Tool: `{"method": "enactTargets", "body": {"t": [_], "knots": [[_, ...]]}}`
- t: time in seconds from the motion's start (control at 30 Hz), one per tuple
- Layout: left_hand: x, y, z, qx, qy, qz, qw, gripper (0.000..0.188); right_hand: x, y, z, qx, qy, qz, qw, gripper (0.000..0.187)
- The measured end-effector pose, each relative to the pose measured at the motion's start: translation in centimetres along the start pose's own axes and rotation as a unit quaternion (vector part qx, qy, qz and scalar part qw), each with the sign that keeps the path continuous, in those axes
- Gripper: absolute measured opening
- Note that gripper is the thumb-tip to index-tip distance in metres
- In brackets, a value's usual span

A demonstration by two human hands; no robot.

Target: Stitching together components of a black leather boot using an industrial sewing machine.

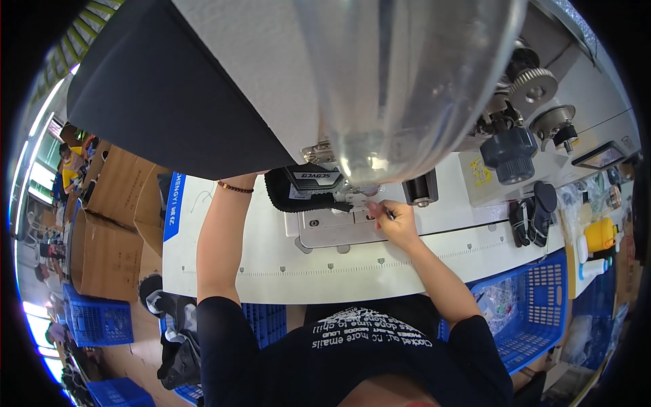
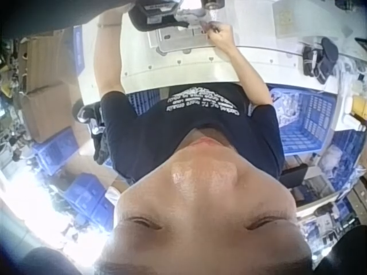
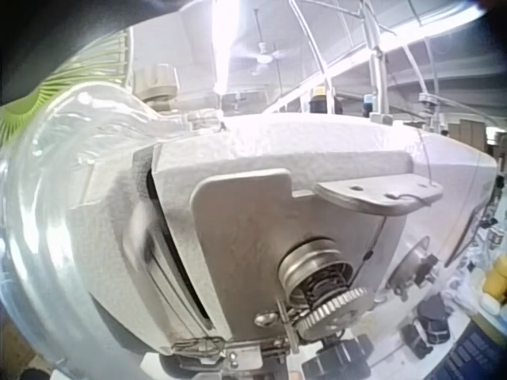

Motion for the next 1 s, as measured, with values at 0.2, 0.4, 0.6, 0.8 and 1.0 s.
{"method": "enactTargets", "body": {"t": [0.2, 0.4, 0.6, 0.8, 1.0], "knots": [[0.2, -0.8, -1.1, 0.014, -0.007, -0.13, 0.991, 0.022, 0.0, 0.0, 0.1, 0.012, -0.002, 0.006, 1.0, 0.035], [-0.7, -1.3, -3.0, -0.022, 0.019, 0.197, 0.98, 0.011, -0.2, -0.2, 0.0, 0.018, -0.005, 0.013, 1.0, 0.034], [0.7, -3.1, -3.6, 0.1, 0.146, 0.09, 0.98, 0.013, -0.3, -0.8, -0.1, 0.018, -0.01, 0.004, 1.0, 0.034], [-1.3, -1.0, -4.3, -0.02, 0.167, 0.107, 0.98, 0.02, 0.2, -0.4, 0.0, 0.022, 0.009, 0.007, 1.0, 0.034], [-1.5, -0.3, -4.6, -0.065, 0.166, 0.15, 0.973, 0.022, 0.0, -0.3, -0.1, 0.034, -0.002, -0.009, 0.999, 0.032]]}}
Point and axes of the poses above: each hand's wrist, its own z-axis towards the middle knuckle, its own x-axis out of the back of the hand, y = z × x, the point moved 10 cm from there along z, towards the middle knuckle
